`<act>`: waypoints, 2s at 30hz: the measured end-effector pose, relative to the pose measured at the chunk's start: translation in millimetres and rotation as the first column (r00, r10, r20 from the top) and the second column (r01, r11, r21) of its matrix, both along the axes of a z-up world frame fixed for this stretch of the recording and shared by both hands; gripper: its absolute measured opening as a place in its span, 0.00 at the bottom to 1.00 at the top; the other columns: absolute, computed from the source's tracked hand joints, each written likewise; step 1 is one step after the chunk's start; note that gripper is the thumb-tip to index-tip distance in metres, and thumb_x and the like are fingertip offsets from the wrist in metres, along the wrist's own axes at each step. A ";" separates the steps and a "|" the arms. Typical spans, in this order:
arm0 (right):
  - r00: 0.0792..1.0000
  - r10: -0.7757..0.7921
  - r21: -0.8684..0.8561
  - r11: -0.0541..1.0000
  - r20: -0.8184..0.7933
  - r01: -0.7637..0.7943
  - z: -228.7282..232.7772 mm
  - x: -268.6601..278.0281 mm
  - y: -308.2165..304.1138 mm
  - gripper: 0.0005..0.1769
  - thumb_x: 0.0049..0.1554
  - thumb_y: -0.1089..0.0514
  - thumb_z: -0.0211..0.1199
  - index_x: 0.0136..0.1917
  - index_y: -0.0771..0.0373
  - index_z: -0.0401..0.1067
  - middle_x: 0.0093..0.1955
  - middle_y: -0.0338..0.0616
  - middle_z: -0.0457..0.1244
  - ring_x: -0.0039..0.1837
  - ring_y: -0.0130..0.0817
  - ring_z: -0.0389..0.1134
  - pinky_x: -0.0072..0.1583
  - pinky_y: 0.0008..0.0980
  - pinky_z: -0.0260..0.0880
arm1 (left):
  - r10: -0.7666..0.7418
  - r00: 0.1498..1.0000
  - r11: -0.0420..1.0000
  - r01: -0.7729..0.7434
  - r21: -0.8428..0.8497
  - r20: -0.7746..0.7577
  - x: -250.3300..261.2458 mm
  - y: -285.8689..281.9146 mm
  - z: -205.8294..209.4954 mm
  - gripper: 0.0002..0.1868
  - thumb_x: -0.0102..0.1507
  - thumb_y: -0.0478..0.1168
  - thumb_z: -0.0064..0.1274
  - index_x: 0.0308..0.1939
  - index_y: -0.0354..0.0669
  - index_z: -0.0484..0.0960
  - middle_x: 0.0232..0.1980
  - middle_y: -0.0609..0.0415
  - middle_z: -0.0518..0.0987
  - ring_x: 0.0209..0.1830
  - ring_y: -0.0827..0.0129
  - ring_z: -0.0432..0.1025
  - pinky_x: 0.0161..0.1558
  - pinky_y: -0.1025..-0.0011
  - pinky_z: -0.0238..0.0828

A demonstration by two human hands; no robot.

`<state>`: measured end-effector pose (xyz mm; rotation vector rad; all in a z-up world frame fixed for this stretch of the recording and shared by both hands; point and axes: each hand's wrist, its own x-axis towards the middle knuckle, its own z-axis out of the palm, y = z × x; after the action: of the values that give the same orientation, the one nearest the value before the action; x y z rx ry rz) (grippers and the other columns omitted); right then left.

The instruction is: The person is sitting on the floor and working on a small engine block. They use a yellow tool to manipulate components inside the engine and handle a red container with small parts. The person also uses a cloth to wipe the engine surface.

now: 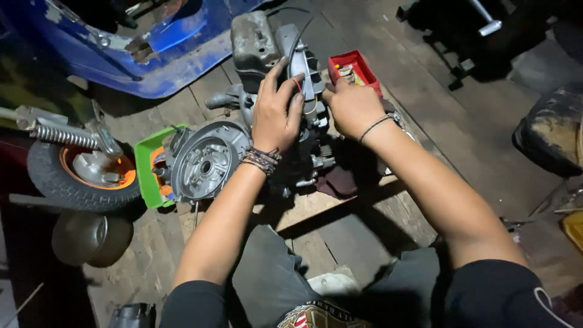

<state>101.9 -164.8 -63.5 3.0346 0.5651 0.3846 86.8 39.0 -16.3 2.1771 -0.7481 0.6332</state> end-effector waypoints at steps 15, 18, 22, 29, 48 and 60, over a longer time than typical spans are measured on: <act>0.983 -0.018 0.061 0.998 -0.185 0.030 2.9 3.4 -7.7 0.21 0.55 0.55 0.57 0.62 0.52 0.75 0.49 0.50 0.65 0.49 0.60 0.74 0.49 0.58 0.75 | 0.014 1.000 1.000 -0.014 -0.004 -0.006 0.8 0.4 -9.8 0.28 0.71 0.52 0.47 0.69 0.39 0.68 0.62 0.41 0.72 0.63 0.42 0.72 0.62 0.49 0.70; 0.978 -0.041 0.131 0.989 -0.206 0.069 1.6 3.8 -7.8 0.23 0.56 0.57 0.56 0.65 0.52 0.72 0.51 0.54 0.64 0.51 0.63 0.73 0.50 0.61 0.74 | -0.003 0.999 0.998 0.001 -0.062 -0.035 -3.1 1.4 -9.9 0.28 0.70 0.49 0.49 0.70 0.38 0.67 0.63 0.41 0.70 0.66 0.42 0.69 0.65 0.49 0.68; 0.966 -0.019 0.127 0.991 -0.256 0.053 17.0 -3.0 1.0 0.19 0.56 0.55 0.58 0.61 0.54 0.73 0.53 0.56 0.65 0.52 0.64 0.73 0.52 0.61 0.75 | -0.019 0.999 0.994 0.015 -0.108 -0.038 2.1 0.4 -12.8 0.26 0.72 0.47 0.46 0.71 0.38 0.65 0.64 0.41 0.70 0.67 0.43 0.69 0.67 0.49 0.66; 0.984 -0.035 0.127 0.990 -0.176 0.058 -8.1 15.4 -2.7 0.26 0.51 0.56 0.63 0.64 0.57 0.72 0.50 0.54 0.64 0.49 0.62 0.74 0.48 0.60 0.76 | -0.035 0.999 0.991 0.034 -0.127 -0.003 3.9 -0.6 -16.3 0.24 0.73 0.49 0.42 0.69 0.41 0.68 0.62 0.45 0.71 0.66 0.44 0.69 0.66 0.50 0.66; 0.992 -0.010 0.201 0.979 -0.124 0.035 23.3 6.2 -0.1 0.23 0.55 0.58 0.59 0.64 0.55 0.77 0.51 0.56 0.66 0.50 0.63 0.73 0.49 0.59 0.75 | -0.008 1.000 0.994 0.009 -0.113 0.014 4.4 -3.0 -17.5 0.24 0.72 0.49 0.42 0.69 0.44 0.70 0.59 0.45 0.72 0.63 0.42 0.71 0.62 0.49 0.69; 0.983 -0.063 0.127 0.988 -0.171 0.086 -1.7 22.0 -3.8 0.25 0.54 0.57 0.57 0.65 0.49 0.76 0.52 0.54 0.66 0.50 0.60 0.74 0.51 0.59 0.74 | -0.040 0.998 0.984 0.047 -0.170 0.042 1.3 -2.4 -25.9 0.28 0.66 0.52 0.51 0.67 0.45 0.73 0.56 0.46 0.75 0.59 0.46 0.74 0.61 0.54 0.70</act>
<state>124.0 -168.6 -65.1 3.2272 0.4474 0.1731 88.1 36.6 -42.2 1.9912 -0.7322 0.6932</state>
